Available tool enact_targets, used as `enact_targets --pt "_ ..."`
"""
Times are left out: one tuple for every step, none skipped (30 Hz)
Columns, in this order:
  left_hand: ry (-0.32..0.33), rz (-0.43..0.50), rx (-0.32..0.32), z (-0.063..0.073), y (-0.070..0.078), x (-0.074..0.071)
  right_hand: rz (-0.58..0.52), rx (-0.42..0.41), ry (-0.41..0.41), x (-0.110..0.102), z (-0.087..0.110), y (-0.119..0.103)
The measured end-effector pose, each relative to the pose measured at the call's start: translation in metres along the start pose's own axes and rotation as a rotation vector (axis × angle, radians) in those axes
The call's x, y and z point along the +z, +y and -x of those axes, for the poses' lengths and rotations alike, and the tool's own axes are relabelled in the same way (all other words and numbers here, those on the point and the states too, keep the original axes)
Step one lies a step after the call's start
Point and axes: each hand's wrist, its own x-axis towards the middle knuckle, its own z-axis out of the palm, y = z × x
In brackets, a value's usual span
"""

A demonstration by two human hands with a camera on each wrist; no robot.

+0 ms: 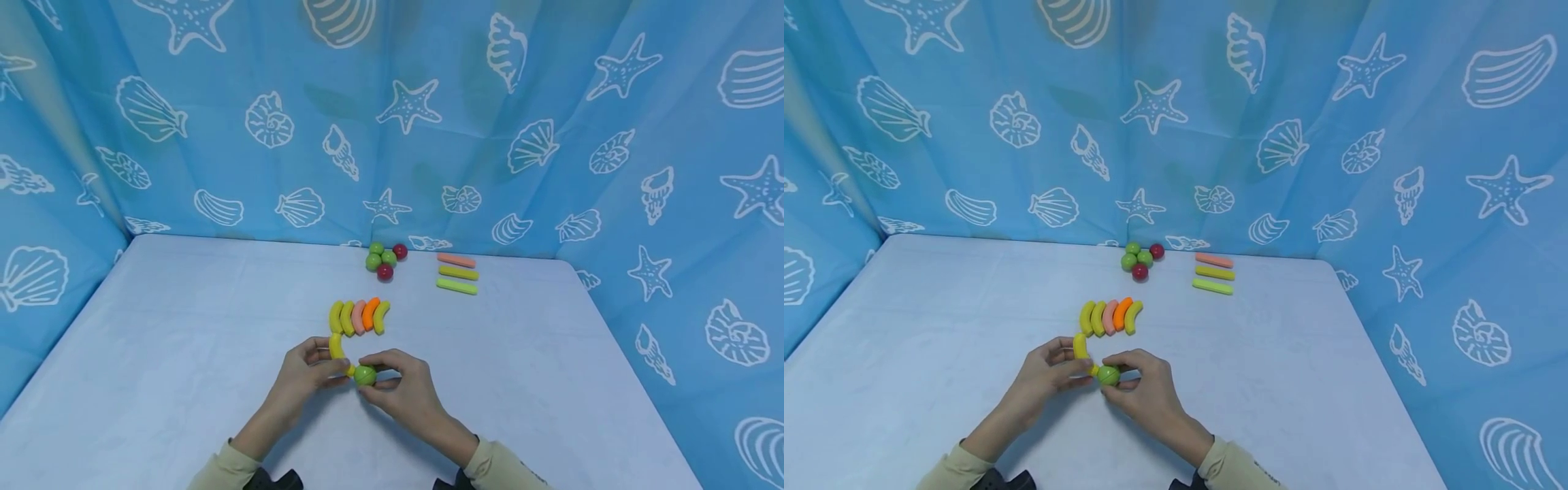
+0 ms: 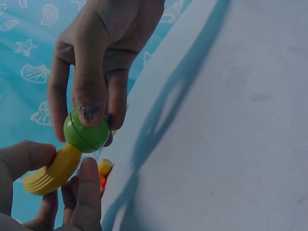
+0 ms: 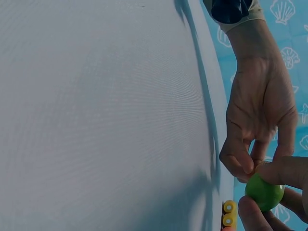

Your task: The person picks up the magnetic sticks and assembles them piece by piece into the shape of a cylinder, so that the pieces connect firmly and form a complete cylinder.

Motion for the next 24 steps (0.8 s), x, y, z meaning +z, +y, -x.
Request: enact_targets --pt "-0.016 0.001 -0.001 0.0002 -0.0004 -0.0002 0.000 -0.002 0.000 0.0003 -0.0002 0.0001" --pt "-0.031 0.000 -0.002 0.0008 -0.0006 -0.0003 0.000 -0.005 0.000 0.0007 -0.0003 0.0004" --pt "-0.045 -0.002 -0.003 0.0012 -0.0008 -0.0003 -0.001 -0.008 -0.001 0.0009 -0.0004 0.0007" --pt "-0.057 -0.006 -0.004 0.0014 -0.0011 -0.0005 0.000 -0.013 -0.001 0.0012 -0.0005 0.0008" --pt "-0.069 -0.008 -0.005 0.0018 -0.0014 -0.0005 0.000 -0.016 -0.001 0.0014 -0.0007 0.0008" --pt "-0.080 -0.010 -0.006 0.0018 -0.0018 -0.0007 0.002 -0.020 -0.001 0.0016 -0.0008 0.0007" --pt "-0.089 -0.011 -0.006 0.0017 -0.0021 -0.0010 0.005 -0.024 0.001 0.0017 -0.0010 0.0005" --pt "-0.096 -0.012 -0.006 0.0020 -0.0023 -0.0012 0.005 -0.026 0.002 0.0019 -0.0012 0.0004" --pt "-0.105 -0.008 -0.006 0.0020 -0.0024 -0.0015 0.005 -0.026 0.005 0.0021 -0.0015 0.0000" --pt "-0.117 -0.006 -0.007 0.0019 -0.0026 -0.0018 0.007 -0.028 0.008 0.0022 -0.0017 -0.0005" --pt "-0.128 -0.004 -0.007 0.0018 -0.0027 -0.0021 0.002 -0.028 0.012 0.0024 -0.0020 -0.0008" --pt "-0.138 -0.004 -0.008 0.0018 -0.0028 -0.0024 -0.004 -0.029 0.014 0.0025 -0.0022 -0.0010" --pt "-0.146 -0.006 -0.009 0.0018 -0.0029 -0.0026 -0.012 -0.029 0.016 0.0028 -0.0024 -0.0011" --pt "-0.155 -0.006 -0.009 0.0019 -0.0029 -0.0030 -0.019 -0.029 0.016 0.0032 -0.0028 -0.0013" --pt "-0.163 -0.003 -0.012 0.0020 -0.0029 -0.0034 -0.023 -0.031 0.016 0.0036 -0.0032 -0.0013" --pt "-0.168 -0.002 -0.016 0.0019 -0.0029 -0.0036 -0.028 -0.033 0.015 0.0039 -0.0035 -0.0014" --pt "-0.172 -0.001 -0.019 0.0018 -0.0029 -0.0037 -0.031 -0.034 0.015 0.0042 -0.0038 -0.0010" --pt "-0.177 -0.002 -0.021 0.0015 -0.0030 -0.0038 -0.027 -0.036 0.014 0.0043 -0.0040 -0.0011" --pt "-0.183 -0.004 -0.023 0.0012 -0.0029 -0.0039 -0.022 -0.038 0.014 0.0042 -0.0040 -0.0013" --pt "-0.191 -0.002 -0.023 0.0010 -0.0030 -0.0042 -0.019 -0.041 0.015 0.0040 -0.0040 -0.0017" --pt "-0.196 -0.001 -0.027 0.0006 -0.0030 -0.0042 -0.018 -0.044 0.015 0.0038 -0.0041 -0.0015" --pt "-0.202 -0.002 -0.029 0.0001 -0.0032 -0.0044 -0.020 -0.046 0.015 0.0036 -0.0040 -0.0014" --pt "-0.208 -0.003 -0.030 -0.0002 -0.0033 -0.0048 -0.023 -0.053 0.012 0.0035 -0.0042 -0.0013" --pt "-0.211 -0.005 -0.030 -0.0004 -0.0031 -0.0053 -0.028 -0.062 0.009 0.0033 -0.0043 -0.0014"
